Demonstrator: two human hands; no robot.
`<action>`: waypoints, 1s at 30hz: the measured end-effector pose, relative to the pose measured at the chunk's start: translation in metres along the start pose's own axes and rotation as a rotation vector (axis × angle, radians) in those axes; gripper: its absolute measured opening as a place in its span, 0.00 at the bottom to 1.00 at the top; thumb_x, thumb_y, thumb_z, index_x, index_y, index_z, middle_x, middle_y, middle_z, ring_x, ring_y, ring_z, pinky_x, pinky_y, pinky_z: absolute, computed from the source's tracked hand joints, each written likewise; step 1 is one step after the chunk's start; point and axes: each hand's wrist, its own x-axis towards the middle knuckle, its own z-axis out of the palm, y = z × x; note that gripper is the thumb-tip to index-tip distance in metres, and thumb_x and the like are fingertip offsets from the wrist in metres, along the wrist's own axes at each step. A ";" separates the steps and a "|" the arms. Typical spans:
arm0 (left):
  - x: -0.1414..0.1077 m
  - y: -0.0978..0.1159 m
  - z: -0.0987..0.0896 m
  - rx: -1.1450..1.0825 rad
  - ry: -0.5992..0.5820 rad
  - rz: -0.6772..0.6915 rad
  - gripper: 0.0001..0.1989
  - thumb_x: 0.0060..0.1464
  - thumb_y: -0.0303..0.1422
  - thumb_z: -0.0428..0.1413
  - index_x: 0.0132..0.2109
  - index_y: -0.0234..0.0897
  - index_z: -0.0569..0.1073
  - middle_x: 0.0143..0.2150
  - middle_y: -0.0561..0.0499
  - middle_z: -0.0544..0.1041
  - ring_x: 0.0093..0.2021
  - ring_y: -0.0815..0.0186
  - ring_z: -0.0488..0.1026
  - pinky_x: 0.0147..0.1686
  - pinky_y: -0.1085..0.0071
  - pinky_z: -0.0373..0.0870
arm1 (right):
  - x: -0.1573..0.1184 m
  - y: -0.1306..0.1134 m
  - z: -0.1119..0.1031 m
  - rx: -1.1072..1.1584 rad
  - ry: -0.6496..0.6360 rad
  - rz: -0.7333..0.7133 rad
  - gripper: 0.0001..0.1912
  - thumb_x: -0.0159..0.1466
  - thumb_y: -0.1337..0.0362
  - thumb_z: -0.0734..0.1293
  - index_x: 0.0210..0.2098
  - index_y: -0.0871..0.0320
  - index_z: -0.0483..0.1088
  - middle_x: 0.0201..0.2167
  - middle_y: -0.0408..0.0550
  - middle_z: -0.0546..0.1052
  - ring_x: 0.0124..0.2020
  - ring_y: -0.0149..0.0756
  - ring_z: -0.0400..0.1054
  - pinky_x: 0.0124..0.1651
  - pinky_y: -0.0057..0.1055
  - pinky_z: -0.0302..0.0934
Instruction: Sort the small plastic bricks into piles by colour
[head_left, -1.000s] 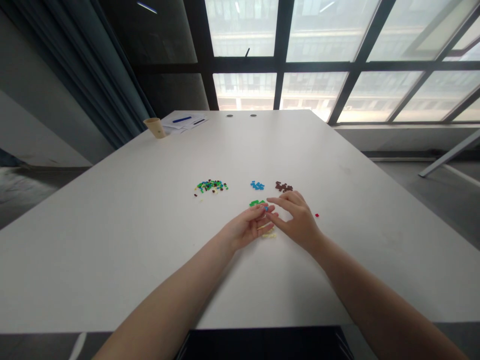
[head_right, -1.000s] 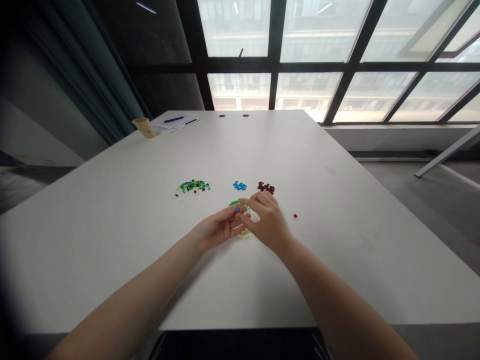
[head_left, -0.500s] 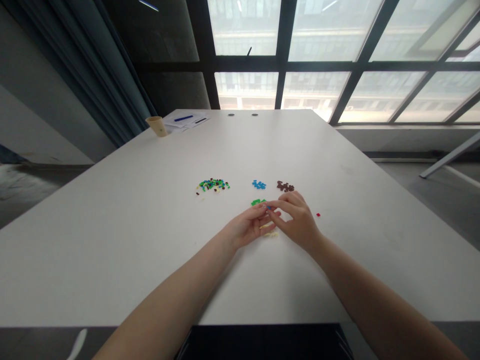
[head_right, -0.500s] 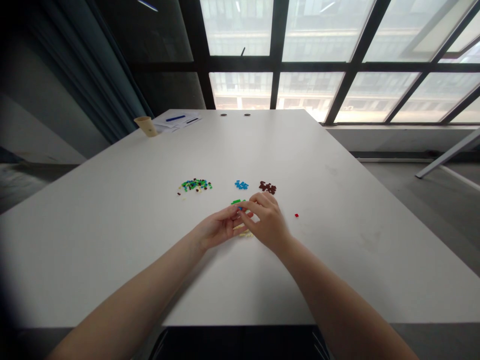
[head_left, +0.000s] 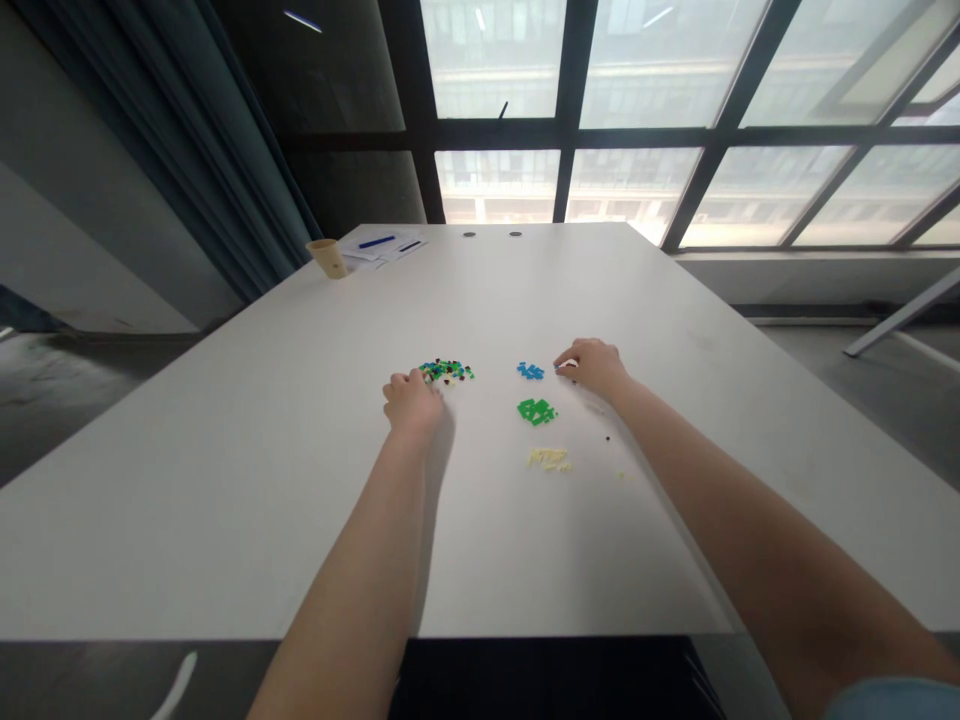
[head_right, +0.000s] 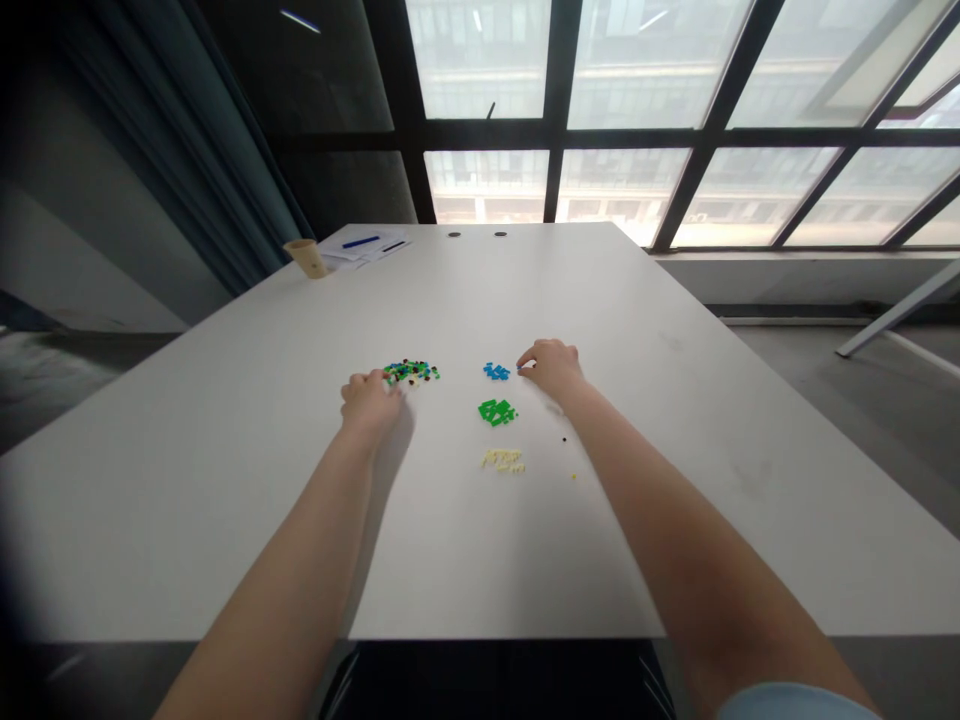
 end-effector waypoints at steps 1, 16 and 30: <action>0.001 -0.003 0.001 0.048 -0.017 -0.024 0.16 0.50 0.32 0.53 0.47 0.33 0.69 0.51 0.34 0.66 0.54 0.43 0.61 0.44 0.50 0.64 | 0.008 0.001 0.003 -0.018 -0.049 0.019 0.08 0.56 0.61 0.67 0.34 0.48 0.77 0.35 0.44 0.74 0.39 0.37 0.65 0.43 0.35 0.53; 0.016 -0.019 0.027 -0.190 0.034 0.153 0.15 0.43 0.20 0.49 0.37 0.35 0.74 0.36 0.42 0.72 0.40 0.56 0.70 0.45 0.59 0.65 | 0.038 -0.008 0.031 -0.008 -0.123 -0.021 0.09 0.57 0.62 0.66 0.37 0.48 0.76 0.38 0.46 0.76 0.42 0.37 0.66 0.44 0.34 0.54; 0.006 0.000 0.007 -0.465 0.056 0.196 0.09 0.47 0.23 0.49 0.35 0.36 0.71 0.34 0.46 0.75 0.35 0.63 0.71 0.41 0.66 0.65 | -0.031 0.014 -0.003 0.074 0.322 -0.039 0.13 0.59 0.67 0.60 0.38 0.55 0.75 0.24 0.45 0.71 0.29 0.35 0.63 0.36 0.32 0.55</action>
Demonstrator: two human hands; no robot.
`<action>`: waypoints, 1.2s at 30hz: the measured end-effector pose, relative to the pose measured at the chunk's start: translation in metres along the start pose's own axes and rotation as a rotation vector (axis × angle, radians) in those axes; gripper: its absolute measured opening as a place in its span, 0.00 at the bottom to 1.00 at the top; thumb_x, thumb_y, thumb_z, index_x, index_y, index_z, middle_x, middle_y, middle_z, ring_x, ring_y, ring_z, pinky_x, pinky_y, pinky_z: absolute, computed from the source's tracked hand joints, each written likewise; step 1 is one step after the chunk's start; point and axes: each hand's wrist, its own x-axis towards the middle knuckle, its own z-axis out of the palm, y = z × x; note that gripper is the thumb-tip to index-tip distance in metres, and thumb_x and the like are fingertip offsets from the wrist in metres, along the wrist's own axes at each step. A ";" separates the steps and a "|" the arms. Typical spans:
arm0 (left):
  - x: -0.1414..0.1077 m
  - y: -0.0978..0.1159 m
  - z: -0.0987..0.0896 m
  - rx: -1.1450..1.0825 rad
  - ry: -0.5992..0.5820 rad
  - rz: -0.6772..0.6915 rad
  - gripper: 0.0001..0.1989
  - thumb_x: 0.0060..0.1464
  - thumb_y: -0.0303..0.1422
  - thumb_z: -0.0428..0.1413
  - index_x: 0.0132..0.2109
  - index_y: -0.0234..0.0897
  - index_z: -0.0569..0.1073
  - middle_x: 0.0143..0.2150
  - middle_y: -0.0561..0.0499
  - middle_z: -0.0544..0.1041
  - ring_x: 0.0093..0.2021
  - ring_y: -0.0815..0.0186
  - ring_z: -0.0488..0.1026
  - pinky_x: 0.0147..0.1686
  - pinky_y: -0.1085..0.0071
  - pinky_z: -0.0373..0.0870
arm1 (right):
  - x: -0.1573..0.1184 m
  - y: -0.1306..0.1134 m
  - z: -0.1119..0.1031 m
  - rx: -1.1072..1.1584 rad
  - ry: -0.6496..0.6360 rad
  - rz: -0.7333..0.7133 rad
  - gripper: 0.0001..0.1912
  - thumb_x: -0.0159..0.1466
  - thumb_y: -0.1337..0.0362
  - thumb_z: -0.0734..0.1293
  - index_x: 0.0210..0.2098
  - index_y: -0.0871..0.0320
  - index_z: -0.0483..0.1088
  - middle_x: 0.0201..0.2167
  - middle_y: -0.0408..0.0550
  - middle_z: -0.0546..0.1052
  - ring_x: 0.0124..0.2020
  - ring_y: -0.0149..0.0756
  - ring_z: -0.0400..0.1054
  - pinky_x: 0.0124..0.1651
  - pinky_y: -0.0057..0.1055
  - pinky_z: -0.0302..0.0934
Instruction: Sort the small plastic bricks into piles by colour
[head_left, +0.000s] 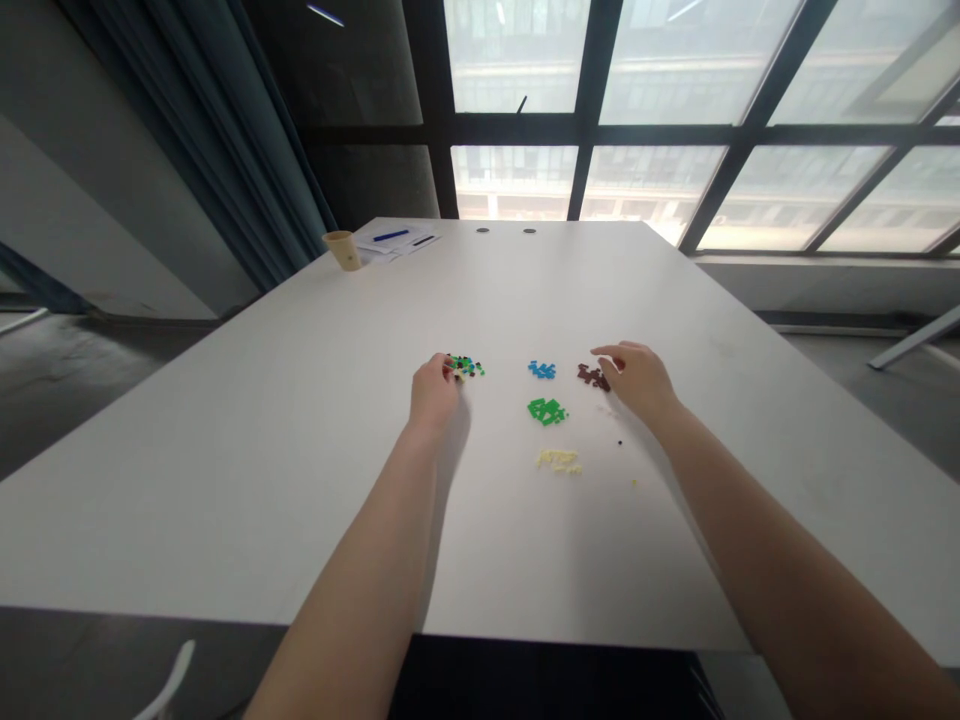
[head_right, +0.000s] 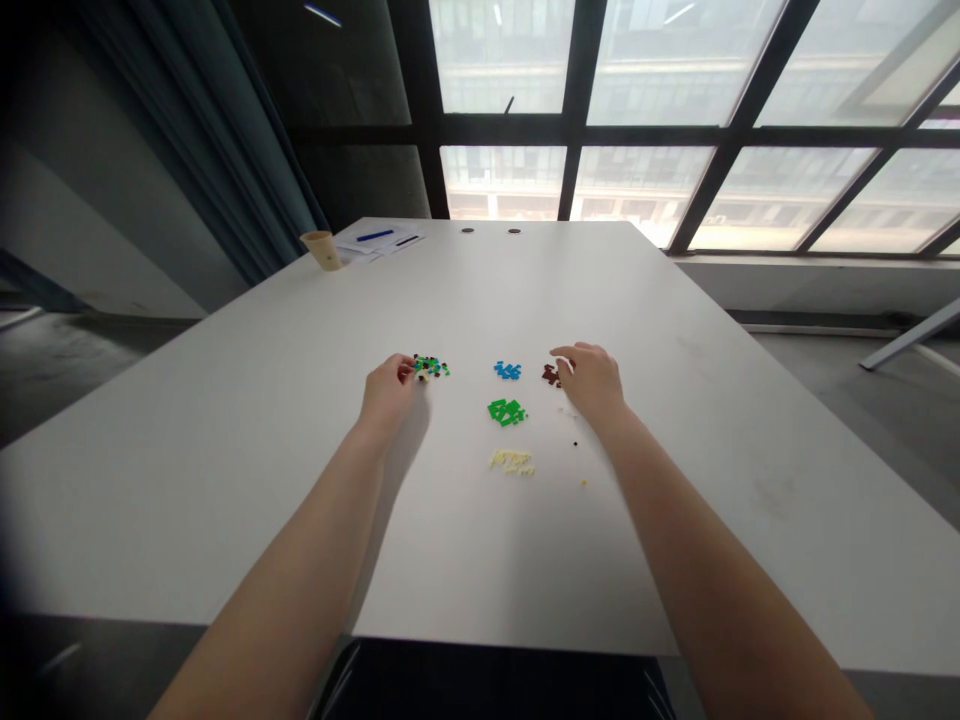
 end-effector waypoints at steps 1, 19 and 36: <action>-0.002 0.005 0.001 -0.080 -0.010 0.004 0.08 0.47 0.25 0.50 0.35 0.36 0.71 0.33 0.46 0.75 0.34 0.64 0.71 0.40 0.66 0.65 | -0.009 -0.001 -0.005 0.004 0.026 -0.008 0.13 0.59 0.66 0.60 0.38 0.55 0.75 0.23 0.45 0.70 0.28 0.35 0.63 0.35 0.31 0.55; -0.070 0.083 0.038 -1.360 -0.569 -0.590 0.11 0.41 0.30 0.64 0.28 0.32 0.69 0.24 0.57 0.71 0.25 0.79 0.69 0.30 0.84 0.68 | -0.053 -0.039 -0.006 0.344 0.127 -0.398 0.09 0.62 0.61 0.63 0.37 0.53 0.74 0.25 0.44 0.70 0.30 0.33 0.64 0.39 0.33 0.58; -0.082 0.081 0.043 -1.398 -0.769 -0.704 0.13 0.42 0.39 0.63 0.32 0.35 0.71 0.27 0.57 0.71 0.27 0.78 0.70 0.28 0.82 0.68 | -0.056 -0.042 -0.009 0.393 0.114 -0.426 0.05 0.59 0.64 0.65 0.34 0.53 0.74 0.24 0.43 0.69 0.29 0.32 0.62 0.37 0.32 0.57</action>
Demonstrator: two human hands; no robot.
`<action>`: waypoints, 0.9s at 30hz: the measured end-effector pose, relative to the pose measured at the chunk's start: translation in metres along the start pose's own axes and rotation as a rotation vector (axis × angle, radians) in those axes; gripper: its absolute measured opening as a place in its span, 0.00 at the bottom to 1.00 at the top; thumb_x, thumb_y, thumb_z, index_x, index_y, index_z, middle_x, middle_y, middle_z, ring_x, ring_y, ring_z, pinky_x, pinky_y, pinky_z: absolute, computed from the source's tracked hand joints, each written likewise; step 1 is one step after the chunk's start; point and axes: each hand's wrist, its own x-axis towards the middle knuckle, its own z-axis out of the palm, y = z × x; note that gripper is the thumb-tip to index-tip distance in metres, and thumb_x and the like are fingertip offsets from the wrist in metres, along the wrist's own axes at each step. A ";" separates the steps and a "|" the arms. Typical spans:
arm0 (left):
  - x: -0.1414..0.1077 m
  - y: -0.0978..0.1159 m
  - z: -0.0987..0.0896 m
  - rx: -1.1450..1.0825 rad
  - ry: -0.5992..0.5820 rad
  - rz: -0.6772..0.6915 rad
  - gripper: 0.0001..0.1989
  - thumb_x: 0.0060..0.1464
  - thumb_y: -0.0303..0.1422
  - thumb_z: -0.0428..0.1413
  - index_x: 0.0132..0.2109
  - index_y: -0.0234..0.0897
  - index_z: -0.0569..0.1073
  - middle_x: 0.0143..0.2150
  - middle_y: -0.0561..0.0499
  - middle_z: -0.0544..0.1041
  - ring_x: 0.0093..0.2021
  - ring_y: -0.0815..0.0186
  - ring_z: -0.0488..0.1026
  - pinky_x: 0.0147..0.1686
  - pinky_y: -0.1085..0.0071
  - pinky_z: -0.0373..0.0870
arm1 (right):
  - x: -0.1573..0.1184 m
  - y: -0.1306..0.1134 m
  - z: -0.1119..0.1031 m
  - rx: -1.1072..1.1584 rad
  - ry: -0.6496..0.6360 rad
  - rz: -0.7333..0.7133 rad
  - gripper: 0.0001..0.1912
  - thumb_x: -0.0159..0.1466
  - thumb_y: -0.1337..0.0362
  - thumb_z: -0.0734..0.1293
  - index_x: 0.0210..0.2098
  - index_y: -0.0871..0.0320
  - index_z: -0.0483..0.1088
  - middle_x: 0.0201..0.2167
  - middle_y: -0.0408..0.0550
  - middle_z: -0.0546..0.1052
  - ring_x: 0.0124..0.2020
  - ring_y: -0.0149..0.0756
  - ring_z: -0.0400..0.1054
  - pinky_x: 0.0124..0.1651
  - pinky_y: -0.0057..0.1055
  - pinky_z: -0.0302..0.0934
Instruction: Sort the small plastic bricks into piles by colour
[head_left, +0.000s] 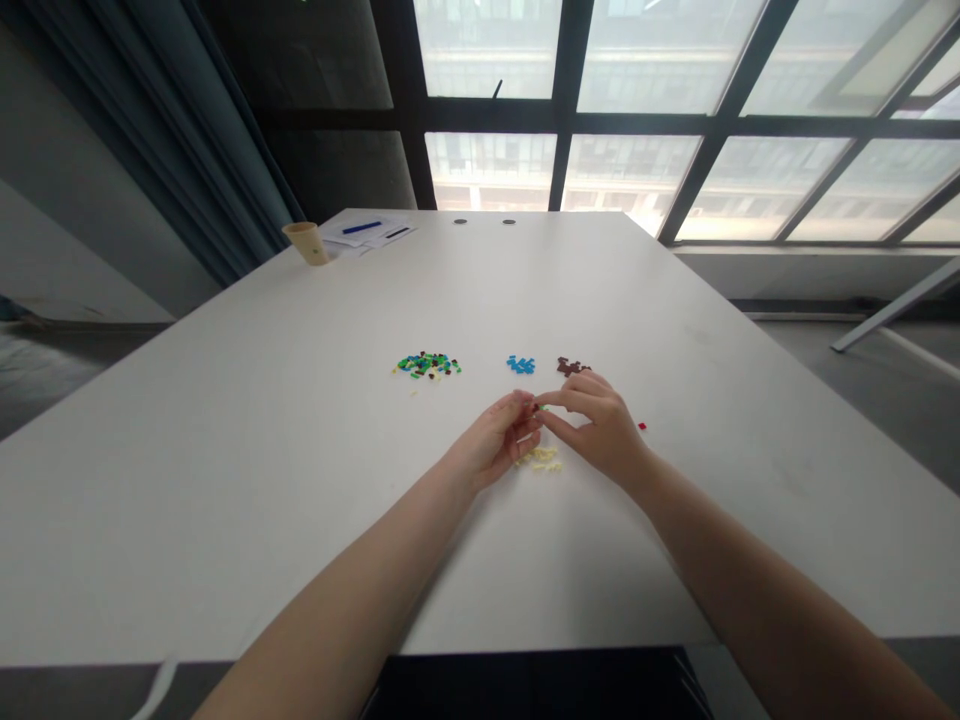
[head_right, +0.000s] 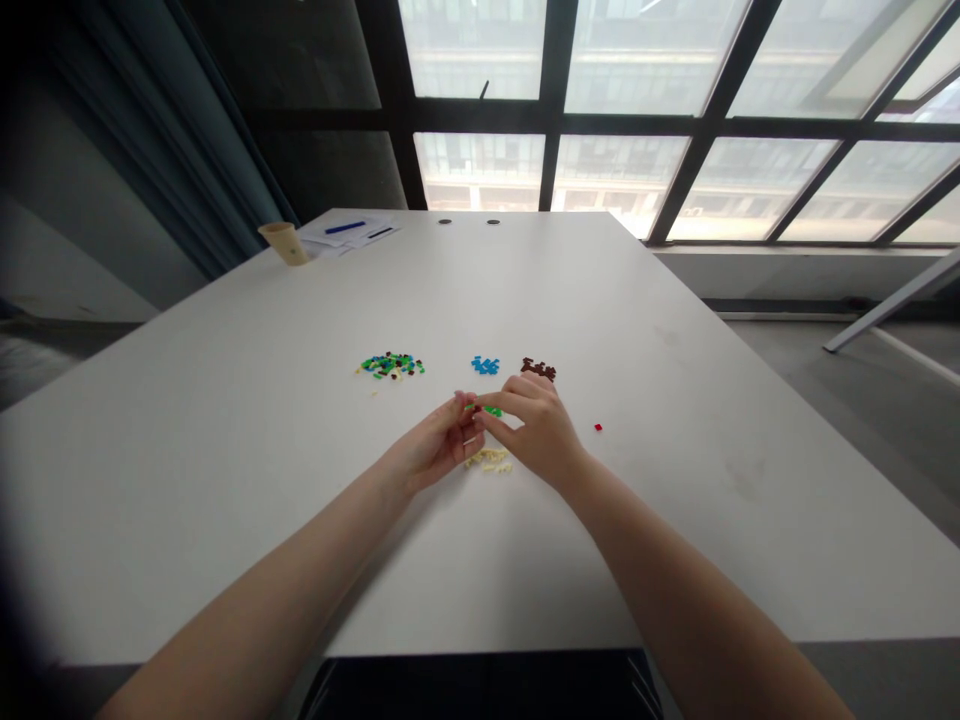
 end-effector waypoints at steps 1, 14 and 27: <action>0.000 0.000 0.000 0.002 -0.001 -0.009 0.13 0.43 0.38 0.62 0.33 0.35 0.71 0.28 0.56 0.72 0.28 0.77 0.70 0.28 0.82 0.68 | 0.000 0.000 -0.001 -0.008 0.006 0.002 0.05 0.59 0.63 0.65 0.33 0.53 0.74 0.24 0.43 0.70 0.29 0.32 0.62 0.38 0.32 0.57; -0.001 0.002 -0.001 0.096 -0.063 -0.023 0.16 0.39 0.34 0.65 0.36 0.35 0.71 0.31 0.56 0.72 0.31 0.78 0.71 0.33 0.82 0.67 | 0.000 0.002 -0.003 -0.080 0.010 -0.003 0.06 0.59 0.63 0.65 0.33 0.54 0.75 0.23 0.43 0.70 0.29 0.33 0.62 0.39 0.33 0.56; -0.001 0.004 -0.005 0.110 -0.224 -0.015 0.13 0.45 0.35 0.62 0.38 0.38 0.71 0.32 0.56 0.70 0.31 0.78 0.69 0.34 0.80 0.68 | 0.000 -0.005 -0.003 -0.061 0.079 -0.064 0.04 0.58 0.63 0.67 0.32 0.55 0.74 0.22 0.43 0.69 0.29 0.32 0.61 0.38 0.33 0.56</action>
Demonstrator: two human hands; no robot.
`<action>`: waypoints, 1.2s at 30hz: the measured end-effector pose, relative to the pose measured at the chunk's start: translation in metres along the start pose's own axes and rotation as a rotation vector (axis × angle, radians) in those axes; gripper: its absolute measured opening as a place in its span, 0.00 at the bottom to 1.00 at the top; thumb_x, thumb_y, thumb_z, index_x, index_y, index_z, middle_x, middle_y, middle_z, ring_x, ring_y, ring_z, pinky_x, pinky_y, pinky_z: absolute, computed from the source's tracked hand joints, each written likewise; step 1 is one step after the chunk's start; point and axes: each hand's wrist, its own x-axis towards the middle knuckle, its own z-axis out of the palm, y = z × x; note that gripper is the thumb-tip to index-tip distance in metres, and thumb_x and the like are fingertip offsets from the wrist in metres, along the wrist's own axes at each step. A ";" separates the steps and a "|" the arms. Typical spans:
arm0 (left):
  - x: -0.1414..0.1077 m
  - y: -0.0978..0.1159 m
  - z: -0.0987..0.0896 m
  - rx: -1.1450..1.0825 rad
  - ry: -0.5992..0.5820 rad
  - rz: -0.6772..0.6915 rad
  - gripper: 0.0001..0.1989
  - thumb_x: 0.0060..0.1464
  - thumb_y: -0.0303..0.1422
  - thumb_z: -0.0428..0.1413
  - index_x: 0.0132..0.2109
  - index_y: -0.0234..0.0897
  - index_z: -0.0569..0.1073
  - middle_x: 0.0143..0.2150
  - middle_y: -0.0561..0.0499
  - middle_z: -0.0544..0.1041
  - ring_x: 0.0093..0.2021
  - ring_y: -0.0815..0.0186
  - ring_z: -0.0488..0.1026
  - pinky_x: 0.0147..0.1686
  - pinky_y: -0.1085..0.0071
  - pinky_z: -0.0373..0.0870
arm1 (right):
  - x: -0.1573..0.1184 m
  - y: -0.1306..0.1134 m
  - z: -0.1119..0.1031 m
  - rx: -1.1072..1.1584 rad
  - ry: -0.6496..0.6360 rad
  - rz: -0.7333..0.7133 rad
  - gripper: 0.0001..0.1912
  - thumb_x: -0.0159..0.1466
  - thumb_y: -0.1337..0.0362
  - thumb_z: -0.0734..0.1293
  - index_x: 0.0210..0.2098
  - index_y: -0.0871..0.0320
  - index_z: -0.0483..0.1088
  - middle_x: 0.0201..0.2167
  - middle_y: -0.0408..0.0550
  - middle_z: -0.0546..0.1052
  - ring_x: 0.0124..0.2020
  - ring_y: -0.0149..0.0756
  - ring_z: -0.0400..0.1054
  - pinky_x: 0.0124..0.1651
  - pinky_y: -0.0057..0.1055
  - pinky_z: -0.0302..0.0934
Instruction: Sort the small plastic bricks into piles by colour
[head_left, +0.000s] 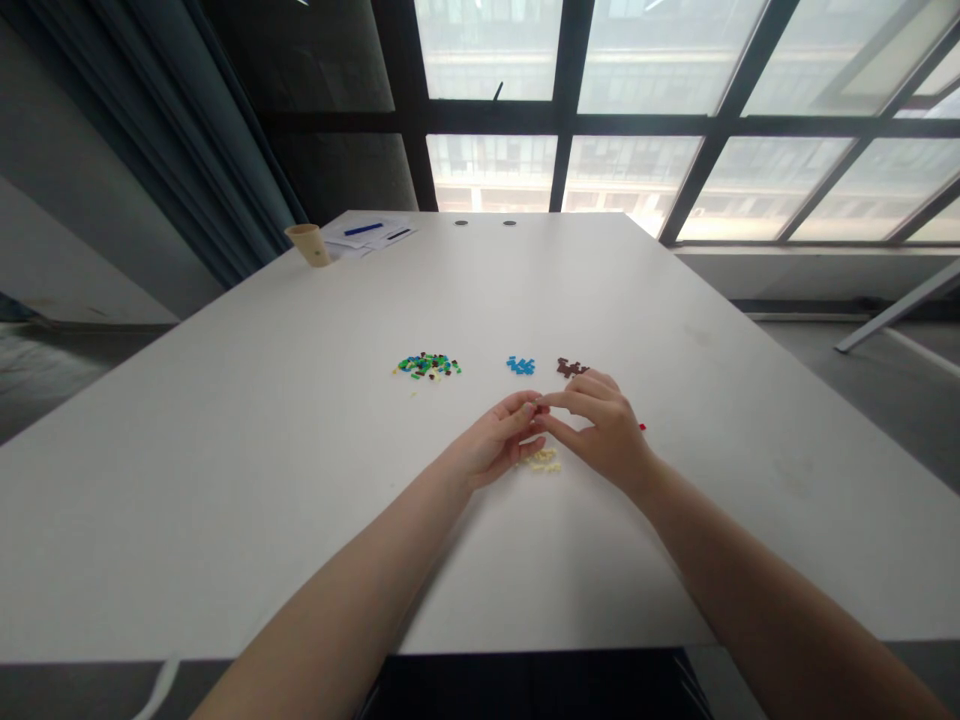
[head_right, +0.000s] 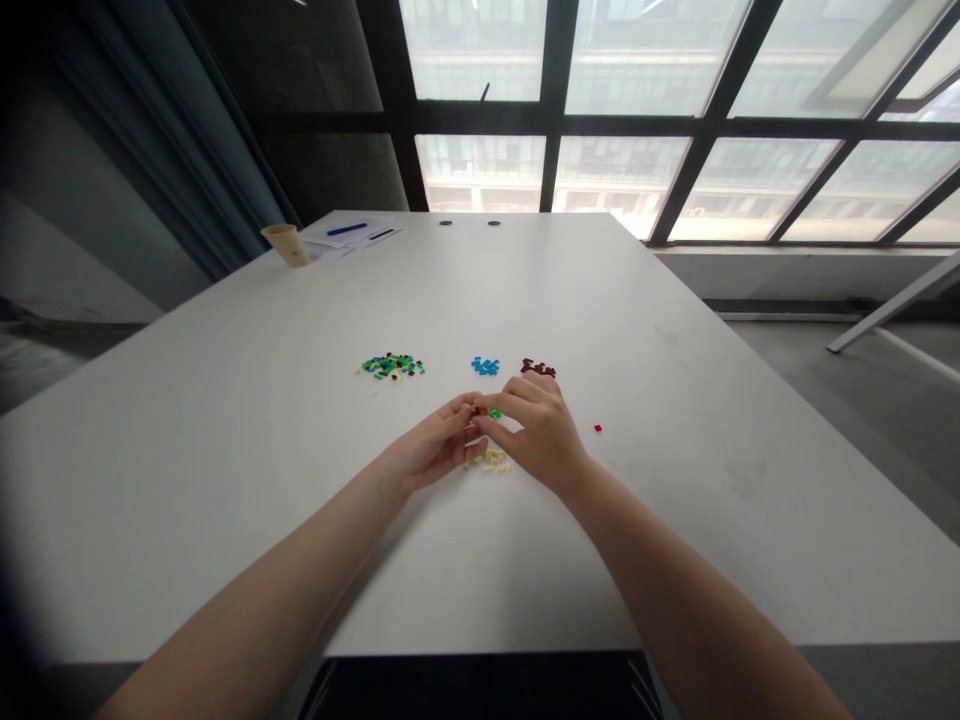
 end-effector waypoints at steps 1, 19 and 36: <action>0.000 0.000 0.000 -0.005 -0.003 -0.003 0.13 0.45 0.35 0.62 0.38 0.38 0.71 0.31 0.56 0.70 0.31 0.78 0.69 0.34 0.80 0.67 | 0.000 -0.001 0.000 -0.001 -0.001 -0.002 0.04 0.58 0.63 0.67 0.32 0.55 0.74 0.22 0.43 0.69 0.29 0.33 0.61 0.38 0.33 0.56; 0.000 0.003 0.002 0.157 0.120 0.003 0.17 0.42 0.39 0.63 0.39 0.38 0.70 0.37 0.53 0.73 0.33 0.76 0.70 0.32 0.80 0.65 | 0.005 0.006 -0.006 0.015 -0.003 0.027 0.04 0.57 0.68 0.65 0.30 0.57 0.73 0.24 0.43 0.70 0.28 0.31 0.62 0.38 0.32 0.57; -0.002 0.054 -0.079 1.848 1.215 0.092 0.16 0.54 0.33 0.47 0.48 0.35 0.68 0.49 0.36 0.67 0.50 0.48 0.63 0.43 0.55 0.65 | -0.019 0.118 -0.005 -0.373 -0.319 0.675 0.11 0.58 0.63 0.62 0.36 0.55 0.76 0.29 0.45 0.71 0.29 0.32 0.62 0.37 0.29 0.55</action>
